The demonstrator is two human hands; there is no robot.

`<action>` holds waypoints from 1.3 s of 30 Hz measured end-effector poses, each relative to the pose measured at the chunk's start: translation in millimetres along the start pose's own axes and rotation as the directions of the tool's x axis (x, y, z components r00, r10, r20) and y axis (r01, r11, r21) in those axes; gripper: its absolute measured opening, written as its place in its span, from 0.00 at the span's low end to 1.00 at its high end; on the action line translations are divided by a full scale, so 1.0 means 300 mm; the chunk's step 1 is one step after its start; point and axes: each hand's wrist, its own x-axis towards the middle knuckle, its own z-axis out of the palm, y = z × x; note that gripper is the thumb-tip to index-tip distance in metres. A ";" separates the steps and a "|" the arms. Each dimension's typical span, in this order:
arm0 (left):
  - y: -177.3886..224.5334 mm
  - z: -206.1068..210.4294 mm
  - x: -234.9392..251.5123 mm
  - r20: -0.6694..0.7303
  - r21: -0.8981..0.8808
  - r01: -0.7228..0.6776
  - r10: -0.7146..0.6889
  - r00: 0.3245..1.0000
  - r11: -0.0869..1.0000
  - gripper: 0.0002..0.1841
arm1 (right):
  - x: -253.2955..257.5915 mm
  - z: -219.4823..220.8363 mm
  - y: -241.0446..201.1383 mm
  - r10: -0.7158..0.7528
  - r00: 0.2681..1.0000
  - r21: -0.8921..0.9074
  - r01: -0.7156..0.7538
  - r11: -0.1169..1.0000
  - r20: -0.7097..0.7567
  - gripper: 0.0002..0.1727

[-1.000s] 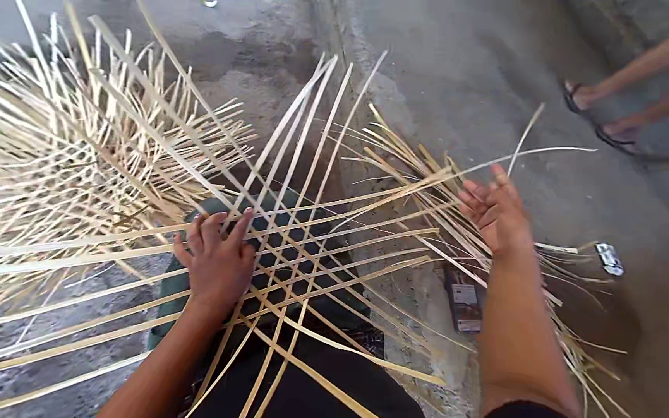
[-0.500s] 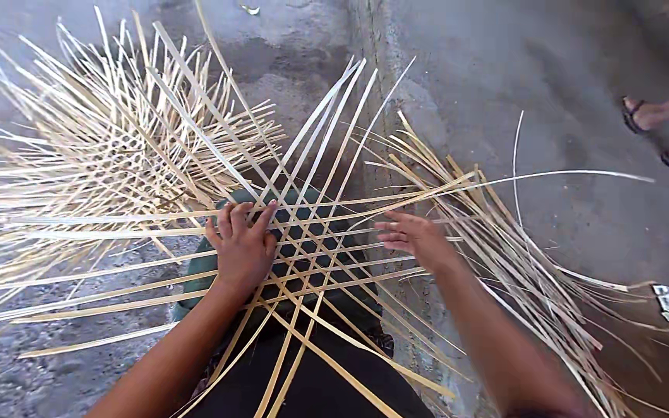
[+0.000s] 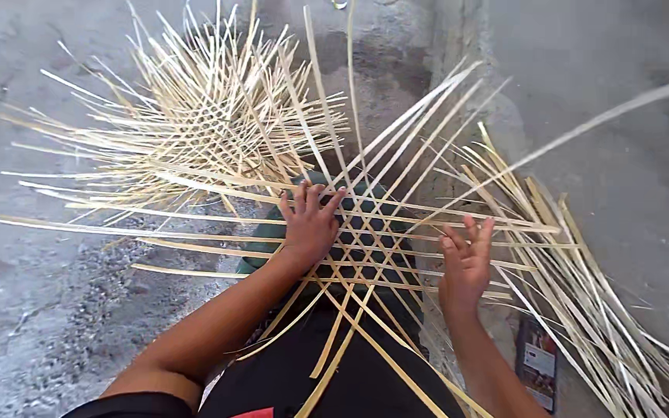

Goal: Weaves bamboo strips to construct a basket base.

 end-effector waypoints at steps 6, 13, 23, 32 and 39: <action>0.005 0.000 -0.006 -0.015 0.025 0.006 -0.005 1.000 1.000 0.31 | 0.018 0.114 0.114 -0.068 0.935 -0.502 0.248 0.828 0.348 0.47; -0.028 -0.008 -0.027 -0.125 -0.069 -0.023 0.014 0.992 0.997 0.28 | 0.059 0.181 0.079 -0.038 0.868 -0.606 0.377 0.700 0.496 0.46; -0.200 -0.148 0.010 0.339 -0.939 0.170 -0.724 0.601 -0.299 0.14 | -0.044 0.274 0.119 -0.193 0.824 -0.418 0.454 0.787 0.533 0.38; -0.323 -0.174 0.108 0.725 -0.680 0.614 -0.489 0.485 -0.401 0.23 | -0.045 0.272 0.125 -0.212 0.830 -0.416 0.459 0.785 0.516 0.38; -0.291 -0.155 0.078 0.631 -0.775 0.427 -0.609 0.480 -0.466 0.10 | -0.042 0.277 0.128 -0.238 0.835 -0.381 0.456 0.804 0.497 0.38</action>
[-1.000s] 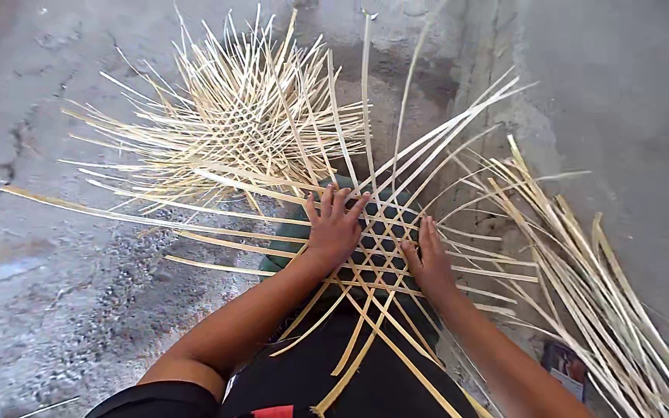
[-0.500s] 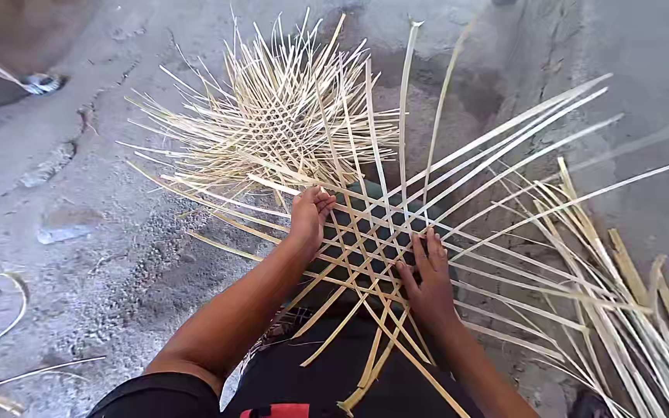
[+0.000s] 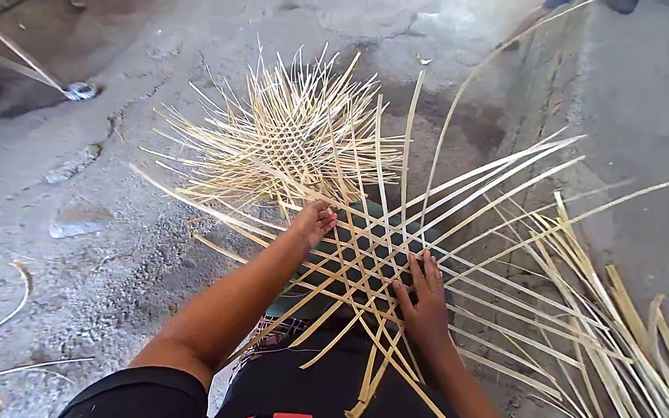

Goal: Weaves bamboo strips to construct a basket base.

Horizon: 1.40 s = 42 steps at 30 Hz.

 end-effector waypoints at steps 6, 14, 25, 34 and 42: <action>-0.096 -0.011 -0.057 0.092 -0.028 -0.518 0.518 0.850 0.855 0.10 | -0.005 0.000 0.008 0.006 1.000 0.006 -0.006 1.000 -0.002 0.38; -0.060 -0.014 -0.079 0.324 0.486 -0.517 0.405 0.855 0.704 0.32 | -0.006 0.001 0.006 0.015 1.000 0.010 -0.015 1.000 0.003 0.37; -0.196 -0.099 -0.311 0.481 0.876 -0.396 0.574 0.662 -0.277 0.43 | -0.011 -0.008 0.004 0.017 1.000 0.008 -0.017 1.000 0.022 0.36; -0.331 -0.203 -0.206 0.530 0.794 -0.560 0.721 0.447 -0.236 0.30 | -0.003 -0.003 0.006 0.011 1.000 0.000 -0.011 1.000 0.008 0.36; -0.325 -0.196 -0.149 0.649 0.698 -0.622 0.679 0.342 -0.354 0.27 | 0.011 0.016 0.004 0.033 0.999 -0.065 -0.033 0.997 -0.007 0.36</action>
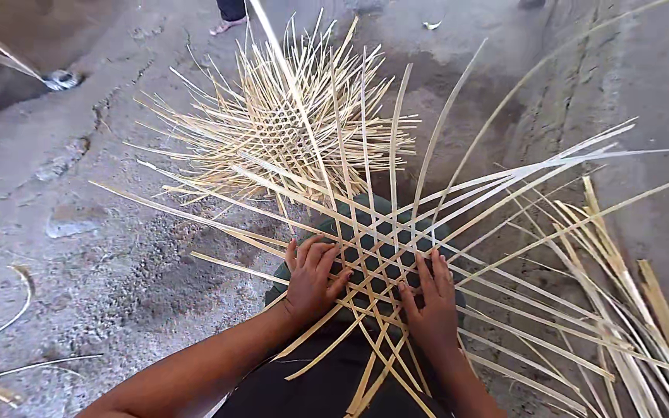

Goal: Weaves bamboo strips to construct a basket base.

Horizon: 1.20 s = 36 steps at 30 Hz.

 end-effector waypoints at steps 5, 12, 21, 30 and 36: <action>0.012 -0.034 0.027 0.090 0.038 0.036 -0.040 0.995 0.999 0.27 | -0.002 -0.002 -0.006 -0.024 1.000 -0.013 0.023 1.000 -0.011 0.35; 0.116 -0.081 0.131 0.152 0.125 0.011 -0.030 0.988 0.992 0.35 | -0.008 -0.003 -0.018 -0.013 1.000 0.037 0.013 0.999 -0.008 0.35; 0.096 0.046 0.149 0.195 0.229 0.021 -0.067 0.978 0.973 0.42 | -0.020 -0.007 0.002 -0.009 0.999 0.033 0.011 0.999 -0.043 0.34; 0.091 0.057 0.138 0.175 0.216 0.072 -0.112 0.978 0.974 0.33 | -0.008 -0.011 0.002 -0.014 1.000 0.020 0.014 1.000 -0.006 0.34; 0.086 0.070 0.147 0.126 0.206 0.051 -0.078 0.989 0.977 0.32 | -0.005 -0.021 0.009 -0.009 1.000 0.040 0.010 0.999 -0.028 0.33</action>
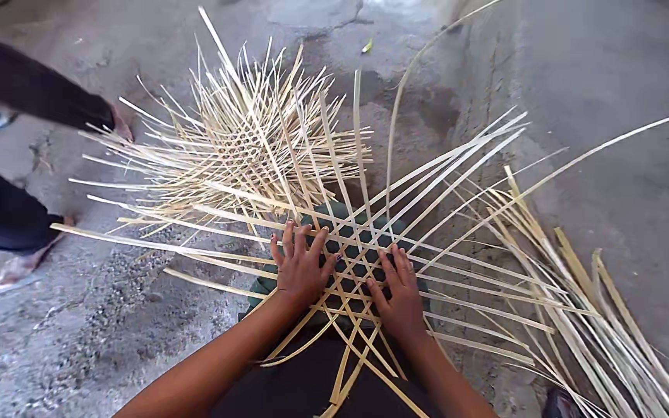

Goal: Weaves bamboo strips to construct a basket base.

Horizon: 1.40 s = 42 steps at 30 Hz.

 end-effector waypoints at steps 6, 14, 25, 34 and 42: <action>0.055 -0.093 0.034 0.066 -0.046 -0.171 0.174 0.982 0.984 0.41 | -0.001 -0.006 -0.021 0.021 1.000 0.042 -0.021 0.999 -0.004 0.33; 0.103 -0.001 0.150 0.412 -0.024 -0.357 0.335 0.847 0.934 0.41 | 0.016 -0.003 -0.012 0.073 0.997 0.059 -0.072 0.996 -0.007 0.29; 0.164 -0.135 0.060 0.558 -0.345 -0.424 0.546 0.625 0.838 0.37 | -0.011 -0.089 0.036 0.117 0.993 0.441 -0.100 0.892 -0.013 0.17; 0.082 -0.223 0.239 0.547 -0.238 -0.505 0.544 0.637 0.830 0.48 | 0.015 -0.310 0.026 0.289 0.957 0.522 -0.232 0.821 -0.029 0.16; -0.252 -0.349 0.515 0.336 0.056 -0.224 0.193 0.922 0.973 0.51 | -0.053 -0.464 0.199 0.445 0.880 0.435 -0.339 0.834 -0.165 0.18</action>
